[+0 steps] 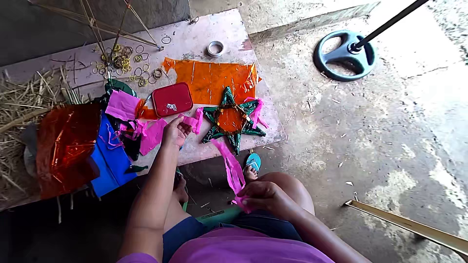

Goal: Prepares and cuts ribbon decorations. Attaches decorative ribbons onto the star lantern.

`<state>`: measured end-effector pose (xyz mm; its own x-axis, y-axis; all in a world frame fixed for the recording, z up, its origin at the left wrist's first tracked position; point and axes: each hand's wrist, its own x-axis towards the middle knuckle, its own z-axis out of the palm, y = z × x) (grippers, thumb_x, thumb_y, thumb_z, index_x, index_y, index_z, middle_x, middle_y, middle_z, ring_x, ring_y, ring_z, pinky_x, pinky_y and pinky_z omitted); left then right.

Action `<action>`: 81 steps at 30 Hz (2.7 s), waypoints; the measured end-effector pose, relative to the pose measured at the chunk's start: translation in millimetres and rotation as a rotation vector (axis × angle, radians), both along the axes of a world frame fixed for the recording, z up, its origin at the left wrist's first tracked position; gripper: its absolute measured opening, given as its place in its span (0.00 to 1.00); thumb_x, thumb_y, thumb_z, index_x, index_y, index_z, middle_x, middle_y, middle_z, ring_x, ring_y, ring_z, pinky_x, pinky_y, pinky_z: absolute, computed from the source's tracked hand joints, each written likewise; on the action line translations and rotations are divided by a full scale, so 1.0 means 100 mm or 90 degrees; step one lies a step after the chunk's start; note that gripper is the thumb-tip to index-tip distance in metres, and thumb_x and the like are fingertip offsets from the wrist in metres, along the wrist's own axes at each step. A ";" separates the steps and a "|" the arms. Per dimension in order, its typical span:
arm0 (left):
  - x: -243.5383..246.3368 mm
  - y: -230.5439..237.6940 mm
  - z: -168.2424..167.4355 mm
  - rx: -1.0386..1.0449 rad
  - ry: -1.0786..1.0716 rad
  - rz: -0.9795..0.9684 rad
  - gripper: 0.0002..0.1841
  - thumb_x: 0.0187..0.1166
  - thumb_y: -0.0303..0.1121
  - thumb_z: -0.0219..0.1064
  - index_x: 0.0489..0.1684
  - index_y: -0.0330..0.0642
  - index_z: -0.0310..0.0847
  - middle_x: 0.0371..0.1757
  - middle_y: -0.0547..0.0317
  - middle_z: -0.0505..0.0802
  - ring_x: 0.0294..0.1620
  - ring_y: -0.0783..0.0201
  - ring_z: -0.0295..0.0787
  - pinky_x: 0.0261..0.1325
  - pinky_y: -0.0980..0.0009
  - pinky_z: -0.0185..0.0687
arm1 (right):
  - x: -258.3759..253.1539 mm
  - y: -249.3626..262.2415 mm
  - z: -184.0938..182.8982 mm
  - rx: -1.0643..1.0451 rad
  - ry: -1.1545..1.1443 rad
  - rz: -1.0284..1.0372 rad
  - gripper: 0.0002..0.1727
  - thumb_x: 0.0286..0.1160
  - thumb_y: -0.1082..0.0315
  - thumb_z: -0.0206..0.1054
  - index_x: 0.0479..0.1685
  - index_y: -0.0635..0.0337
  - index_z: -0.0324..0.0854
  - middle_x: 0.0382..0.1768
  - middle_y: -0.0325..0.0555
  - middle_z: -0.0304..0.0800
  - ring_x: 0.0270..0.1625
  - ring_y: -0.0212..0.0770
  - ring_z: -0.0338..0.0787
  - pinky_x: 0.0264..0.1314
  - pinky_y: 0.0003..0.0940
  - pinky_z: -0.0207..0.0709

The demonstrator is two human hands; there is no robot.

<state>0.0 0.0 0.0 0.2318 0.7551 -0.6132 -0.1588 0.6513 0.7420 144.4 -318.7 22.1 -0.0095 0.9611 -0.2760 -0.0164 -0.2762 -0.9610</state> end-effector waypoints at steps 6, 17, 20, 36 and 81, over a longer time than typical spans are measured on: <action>-0.18 -0.89 1.04 0.007 -0.178 -0.092 0.16 0.94 0.40 0.47 0.43 0.45 0.79 0.32 0.61 0.92 0.29 0.70 0.91 0.38 0.76 0.91 | -0.39 0.17 0.29 0.077 0.137 -0.080 0.10 0.71 0.66 0.74 0.27 0.62 0.90 0.76 0.49 0.81 0.77 0.37 0.80 0.77 0.34 0.77; -0.77 -2.00 1.27 -0.051 -0.231 -0.167 0.14 0.94 0.31 0.44 0.50 0.34 0.76 0.38 0.48 0.94 0.36 0.60 0.95 0.44 0.67 0.93 | -0.78 0.09 0.67 0.154 0.496 -0.343 0.07 0.75 0.74 0.66 0.34 0.59 0.90 0.41 0.46 0.95 0.47 0.37 0.94 0.61 0.36 0.87; -0.90 -2.13 1.29 -0.052 -0.237 -0.171 0.14 0.94 0.31 0.44 0.50 0.34 0.76 0.39 0.47 0.94 0.35 0.59 0.95 0.42 0.68 0.93 | -0.77 0.00 0.76 0.197 0.473 -0.329 0.09 0.76 0.74 0.67 0.30 0.56 0.92 0.39 0.42 0.96 0.45 0.34 0.93 0.59 0.33 0.87; -0.96 -2.51 1.46 0.133 -0.261 -0.192 0.06 0.89 0.22 0.53 0.45 0.34 0.76 0.40 0.48 0.95 0.40 0.57 0.97 0.54 0.61 0.93 | -0.92 -0.26 0.77 0.078 0.605 -0.267 0.06 0.77 0.70 0.67 0.43 0.62 0.87 0.47 0.54 0.94 0.52 0.44 0.94 0.62 0.42 0.87; -1.14 -2.39 1.26 0.411 -0.231 -0.360 0.17 0.84 0.23 0.50 0.35 0.42 0.87 0.37 0.60 0.96 0.39 0.65 0.95 0.51 0.67 0.92 | -0.72 -0.42 0.67 0.276 -0.306 -0.268 0.11 0.74 0.63 0.75 0.35 0.64 0.92 0.51 0.46 0.91 0.50 0.25 0.88 0.56 0.21 0.83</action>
<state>-113.7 -239.1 125.6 0.7645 0.6411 0.0675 -0.2366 0.1816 0.9545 72.4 -360.5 89.5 0.4059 0.8807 0.2441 0.4095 0.0635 -0.9101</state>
